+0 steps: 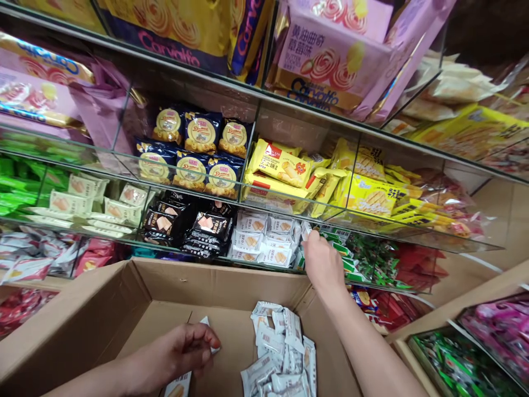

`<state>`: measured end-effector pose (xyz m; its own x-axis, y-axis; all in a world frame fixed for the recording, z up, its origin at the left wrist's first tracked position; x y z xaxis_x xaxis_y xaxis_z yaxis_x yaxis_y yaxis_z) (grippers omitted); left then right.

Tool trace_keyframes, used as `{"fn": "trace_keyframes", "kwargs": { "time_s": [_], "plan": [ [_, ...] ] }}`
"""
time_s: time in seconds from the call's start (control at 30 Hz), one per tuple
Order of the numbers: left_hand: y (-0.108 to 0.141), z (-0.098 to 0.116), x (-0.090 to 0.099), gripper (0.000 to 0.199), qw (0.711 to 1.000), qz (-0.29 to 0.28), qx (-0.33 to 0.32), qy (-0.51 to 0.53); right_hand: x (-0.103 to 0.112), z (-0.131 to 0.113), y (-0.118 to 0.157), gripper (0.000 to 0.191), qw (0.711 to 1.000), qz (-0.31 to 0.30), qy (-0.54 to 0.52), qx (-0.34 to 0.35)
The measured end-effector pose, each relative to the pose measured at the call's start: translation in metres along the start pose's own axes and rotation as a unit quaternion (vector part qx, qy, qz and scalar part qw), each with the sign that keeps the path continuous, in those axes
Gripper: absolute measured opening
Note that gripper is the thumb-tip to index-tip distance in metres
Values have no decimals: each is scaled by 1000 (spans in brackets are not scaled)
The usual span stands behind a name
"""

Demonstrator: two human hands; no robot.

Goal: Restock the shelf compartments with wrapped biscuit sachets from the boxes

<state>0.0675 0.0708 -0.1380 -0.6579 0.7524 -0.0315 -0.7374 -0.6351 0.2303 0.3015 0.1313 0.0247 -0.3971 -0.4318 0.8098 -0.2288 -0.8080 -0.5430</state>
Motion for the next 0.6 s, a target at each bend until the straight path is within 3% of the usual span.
{"fn": "trace_keyframes", "kwargs": {
  "time_s": [0.27, 0.4, 0.6],
  "plan": [
    [0, -10, 5, 39, 999, -5, 9, -47, -14, -27, -20, 19, 993, -117, 2, 31],
    [0, -15, 5, 34, 997, -12, 23, -72, -19, -35, -33, 29, 988, -147, -5, 37],
    [3, -17, 1, 27, 994, -15, 51, -97, -24, -34, -45, 27, 983, -182, -12, 39]
  ]
}}
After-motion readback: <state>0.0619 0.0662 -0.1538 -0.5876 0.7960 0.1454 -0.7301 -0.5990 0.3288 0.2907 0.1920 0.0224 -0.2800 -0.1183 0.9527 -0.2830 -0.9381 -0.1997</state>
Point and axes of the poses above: each hand's wrist, its own y-axis away from the middle knuckle, its own x-axis out of the back of the hand, z = x × y, the point moved 8 cm from there along -y, towards the middle knuckle, and after that the axes turned 6 degrees about -x, right-handed, at the moved point
